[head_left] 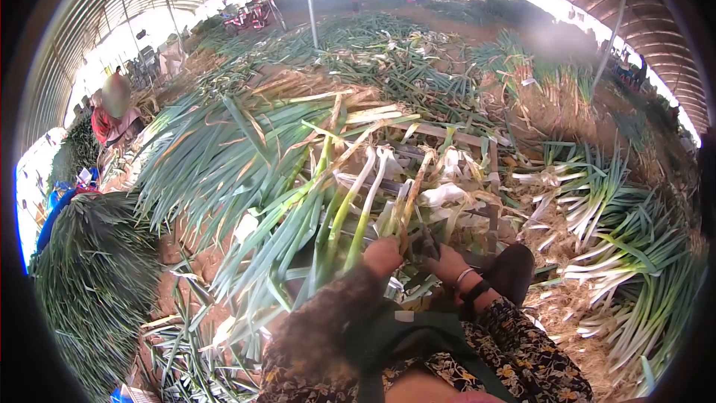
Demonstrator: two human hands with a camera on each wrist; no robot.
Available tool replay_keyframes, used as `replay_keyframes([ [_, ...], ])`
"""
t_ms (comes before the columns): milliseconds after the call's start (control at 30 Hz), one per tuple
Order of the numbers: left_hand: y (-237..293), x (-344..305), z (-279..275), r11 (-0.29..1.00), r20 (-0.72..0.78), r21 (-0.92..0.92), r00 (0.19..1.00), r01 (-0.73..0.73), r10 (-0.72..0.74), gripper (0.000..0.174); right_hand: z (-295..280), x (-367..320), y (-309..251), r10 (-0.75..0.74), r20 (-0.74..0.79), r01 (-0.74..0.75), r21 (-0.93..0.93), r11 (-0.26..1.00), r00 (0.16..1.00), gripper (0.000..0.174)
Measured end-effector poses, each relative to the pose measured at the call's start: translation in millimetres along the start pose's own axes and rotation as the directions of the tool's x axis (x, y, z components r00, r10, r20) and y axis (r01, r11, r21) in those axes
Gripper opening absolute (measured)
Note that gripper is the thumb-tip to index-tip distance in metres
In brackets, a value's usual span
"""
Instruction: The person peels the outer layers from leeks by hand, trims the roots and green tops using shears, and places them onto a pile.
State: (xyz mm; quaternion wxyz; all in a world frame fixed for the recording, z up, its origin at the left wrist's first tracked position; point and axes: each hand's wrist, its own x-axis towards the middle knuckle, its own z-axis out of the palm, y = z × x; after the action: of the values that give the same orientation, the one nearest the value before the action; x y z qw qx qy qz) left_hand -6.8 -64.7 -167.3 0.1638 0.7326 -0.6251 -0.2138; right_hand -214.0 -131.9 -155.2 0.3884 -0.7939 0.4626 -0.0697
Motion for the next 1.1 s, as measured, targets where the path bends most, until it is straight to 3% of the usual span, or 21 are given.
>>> replay_keyframes([
  [100, -9.2, 1.3, -11.7, 0.998, 0.088, -0.001, 0.994, 0.064, -0.063, 0.045, -4.3, -2.1, 4.9, -0.061, 0.014, 0.06, 0.079, 0.995, 0.998, 0.054],
  [167, -38.9, 4.7, -9.9, 0.967, 0.129, -0.237, 0.989, 0.099, -0.069, 0.041, -28.0, -34.0, -24.1, -0.156, -0.007, 0.156, 0.073, 0.985, 0.988, 0.05],
  [267, -65.7, -6.0, -19.1, 0.84, 0.213, -0.506, 0.972, 0.195, -0.097, 0.036, -40.9, -66.7, -30.8, -0.097, 0.219, 0.097, 0.012, 0.995, 0.971, 0.046],
  [333, -86.5, -9.2, -15.3, 0.732, 0.245, -0.64, 0.965, 0.234, -0.094, 0.034, -30.3, -83.3, -28.6, -0.175, 0.287, 0.201, -0.064, 0.977, 0.942, 0.044],
  [433, -101.1, -8.0, -10.6, 0.846, 0.094, -0.496, 0.981, 0.195, -0.17, 0.04, -30.9, -98.9, -43.7, -0.201, 0.335, 0.239, -0.075, 0.968, 0.92, 0.043],
  [567, -94.1, -11.5, -11.6, 0.798, 0.071, -0.576, 0.983, 0.177, -0.168, 0.041, -28.9, -75.5, -54.9, -0.153, 0.291, 0.164, -0.012, 0.986, 0.944, 0.041],
  [667, -82.1, -14.8, -12.5, 0.78, 0.101, -0.587, 0.976, 0.216, -0.194, 0.042, -10.0, -40.7, -35.6, -0.152, 0.133, 0.171, -0.149, 0.974, 0.979, 0.041],
  [900, -83.6, -20.1, -5.8, 0.752, 0.054, -0.622, 0.97, 0.217, -0.235, 0.058, -15.2, -82.1, -54.5, -0.243, 0.318, 0.3, -0.145, 0.943, 0.917, 0.046],
  [1033, -86.1, -14.5, -3.8, 0.746, 0.052, -0.637, 0.977, 0.192, -0.207, 0.067, -36.2, -88.2, -87.4, -0.185, 0.308, 0.226, -0.1, 0.969, 0.933, 0.043],
  [1100, -83.8, -16.4, -5.3, 0.766, 0.054, -0.611, 0.975, 0.203, -0.215, 0.064, -41.4, -77.6, -86.6, -0.244, 0.309, 0.313, -0.196, 0.929, 0.919, 0.044],
])
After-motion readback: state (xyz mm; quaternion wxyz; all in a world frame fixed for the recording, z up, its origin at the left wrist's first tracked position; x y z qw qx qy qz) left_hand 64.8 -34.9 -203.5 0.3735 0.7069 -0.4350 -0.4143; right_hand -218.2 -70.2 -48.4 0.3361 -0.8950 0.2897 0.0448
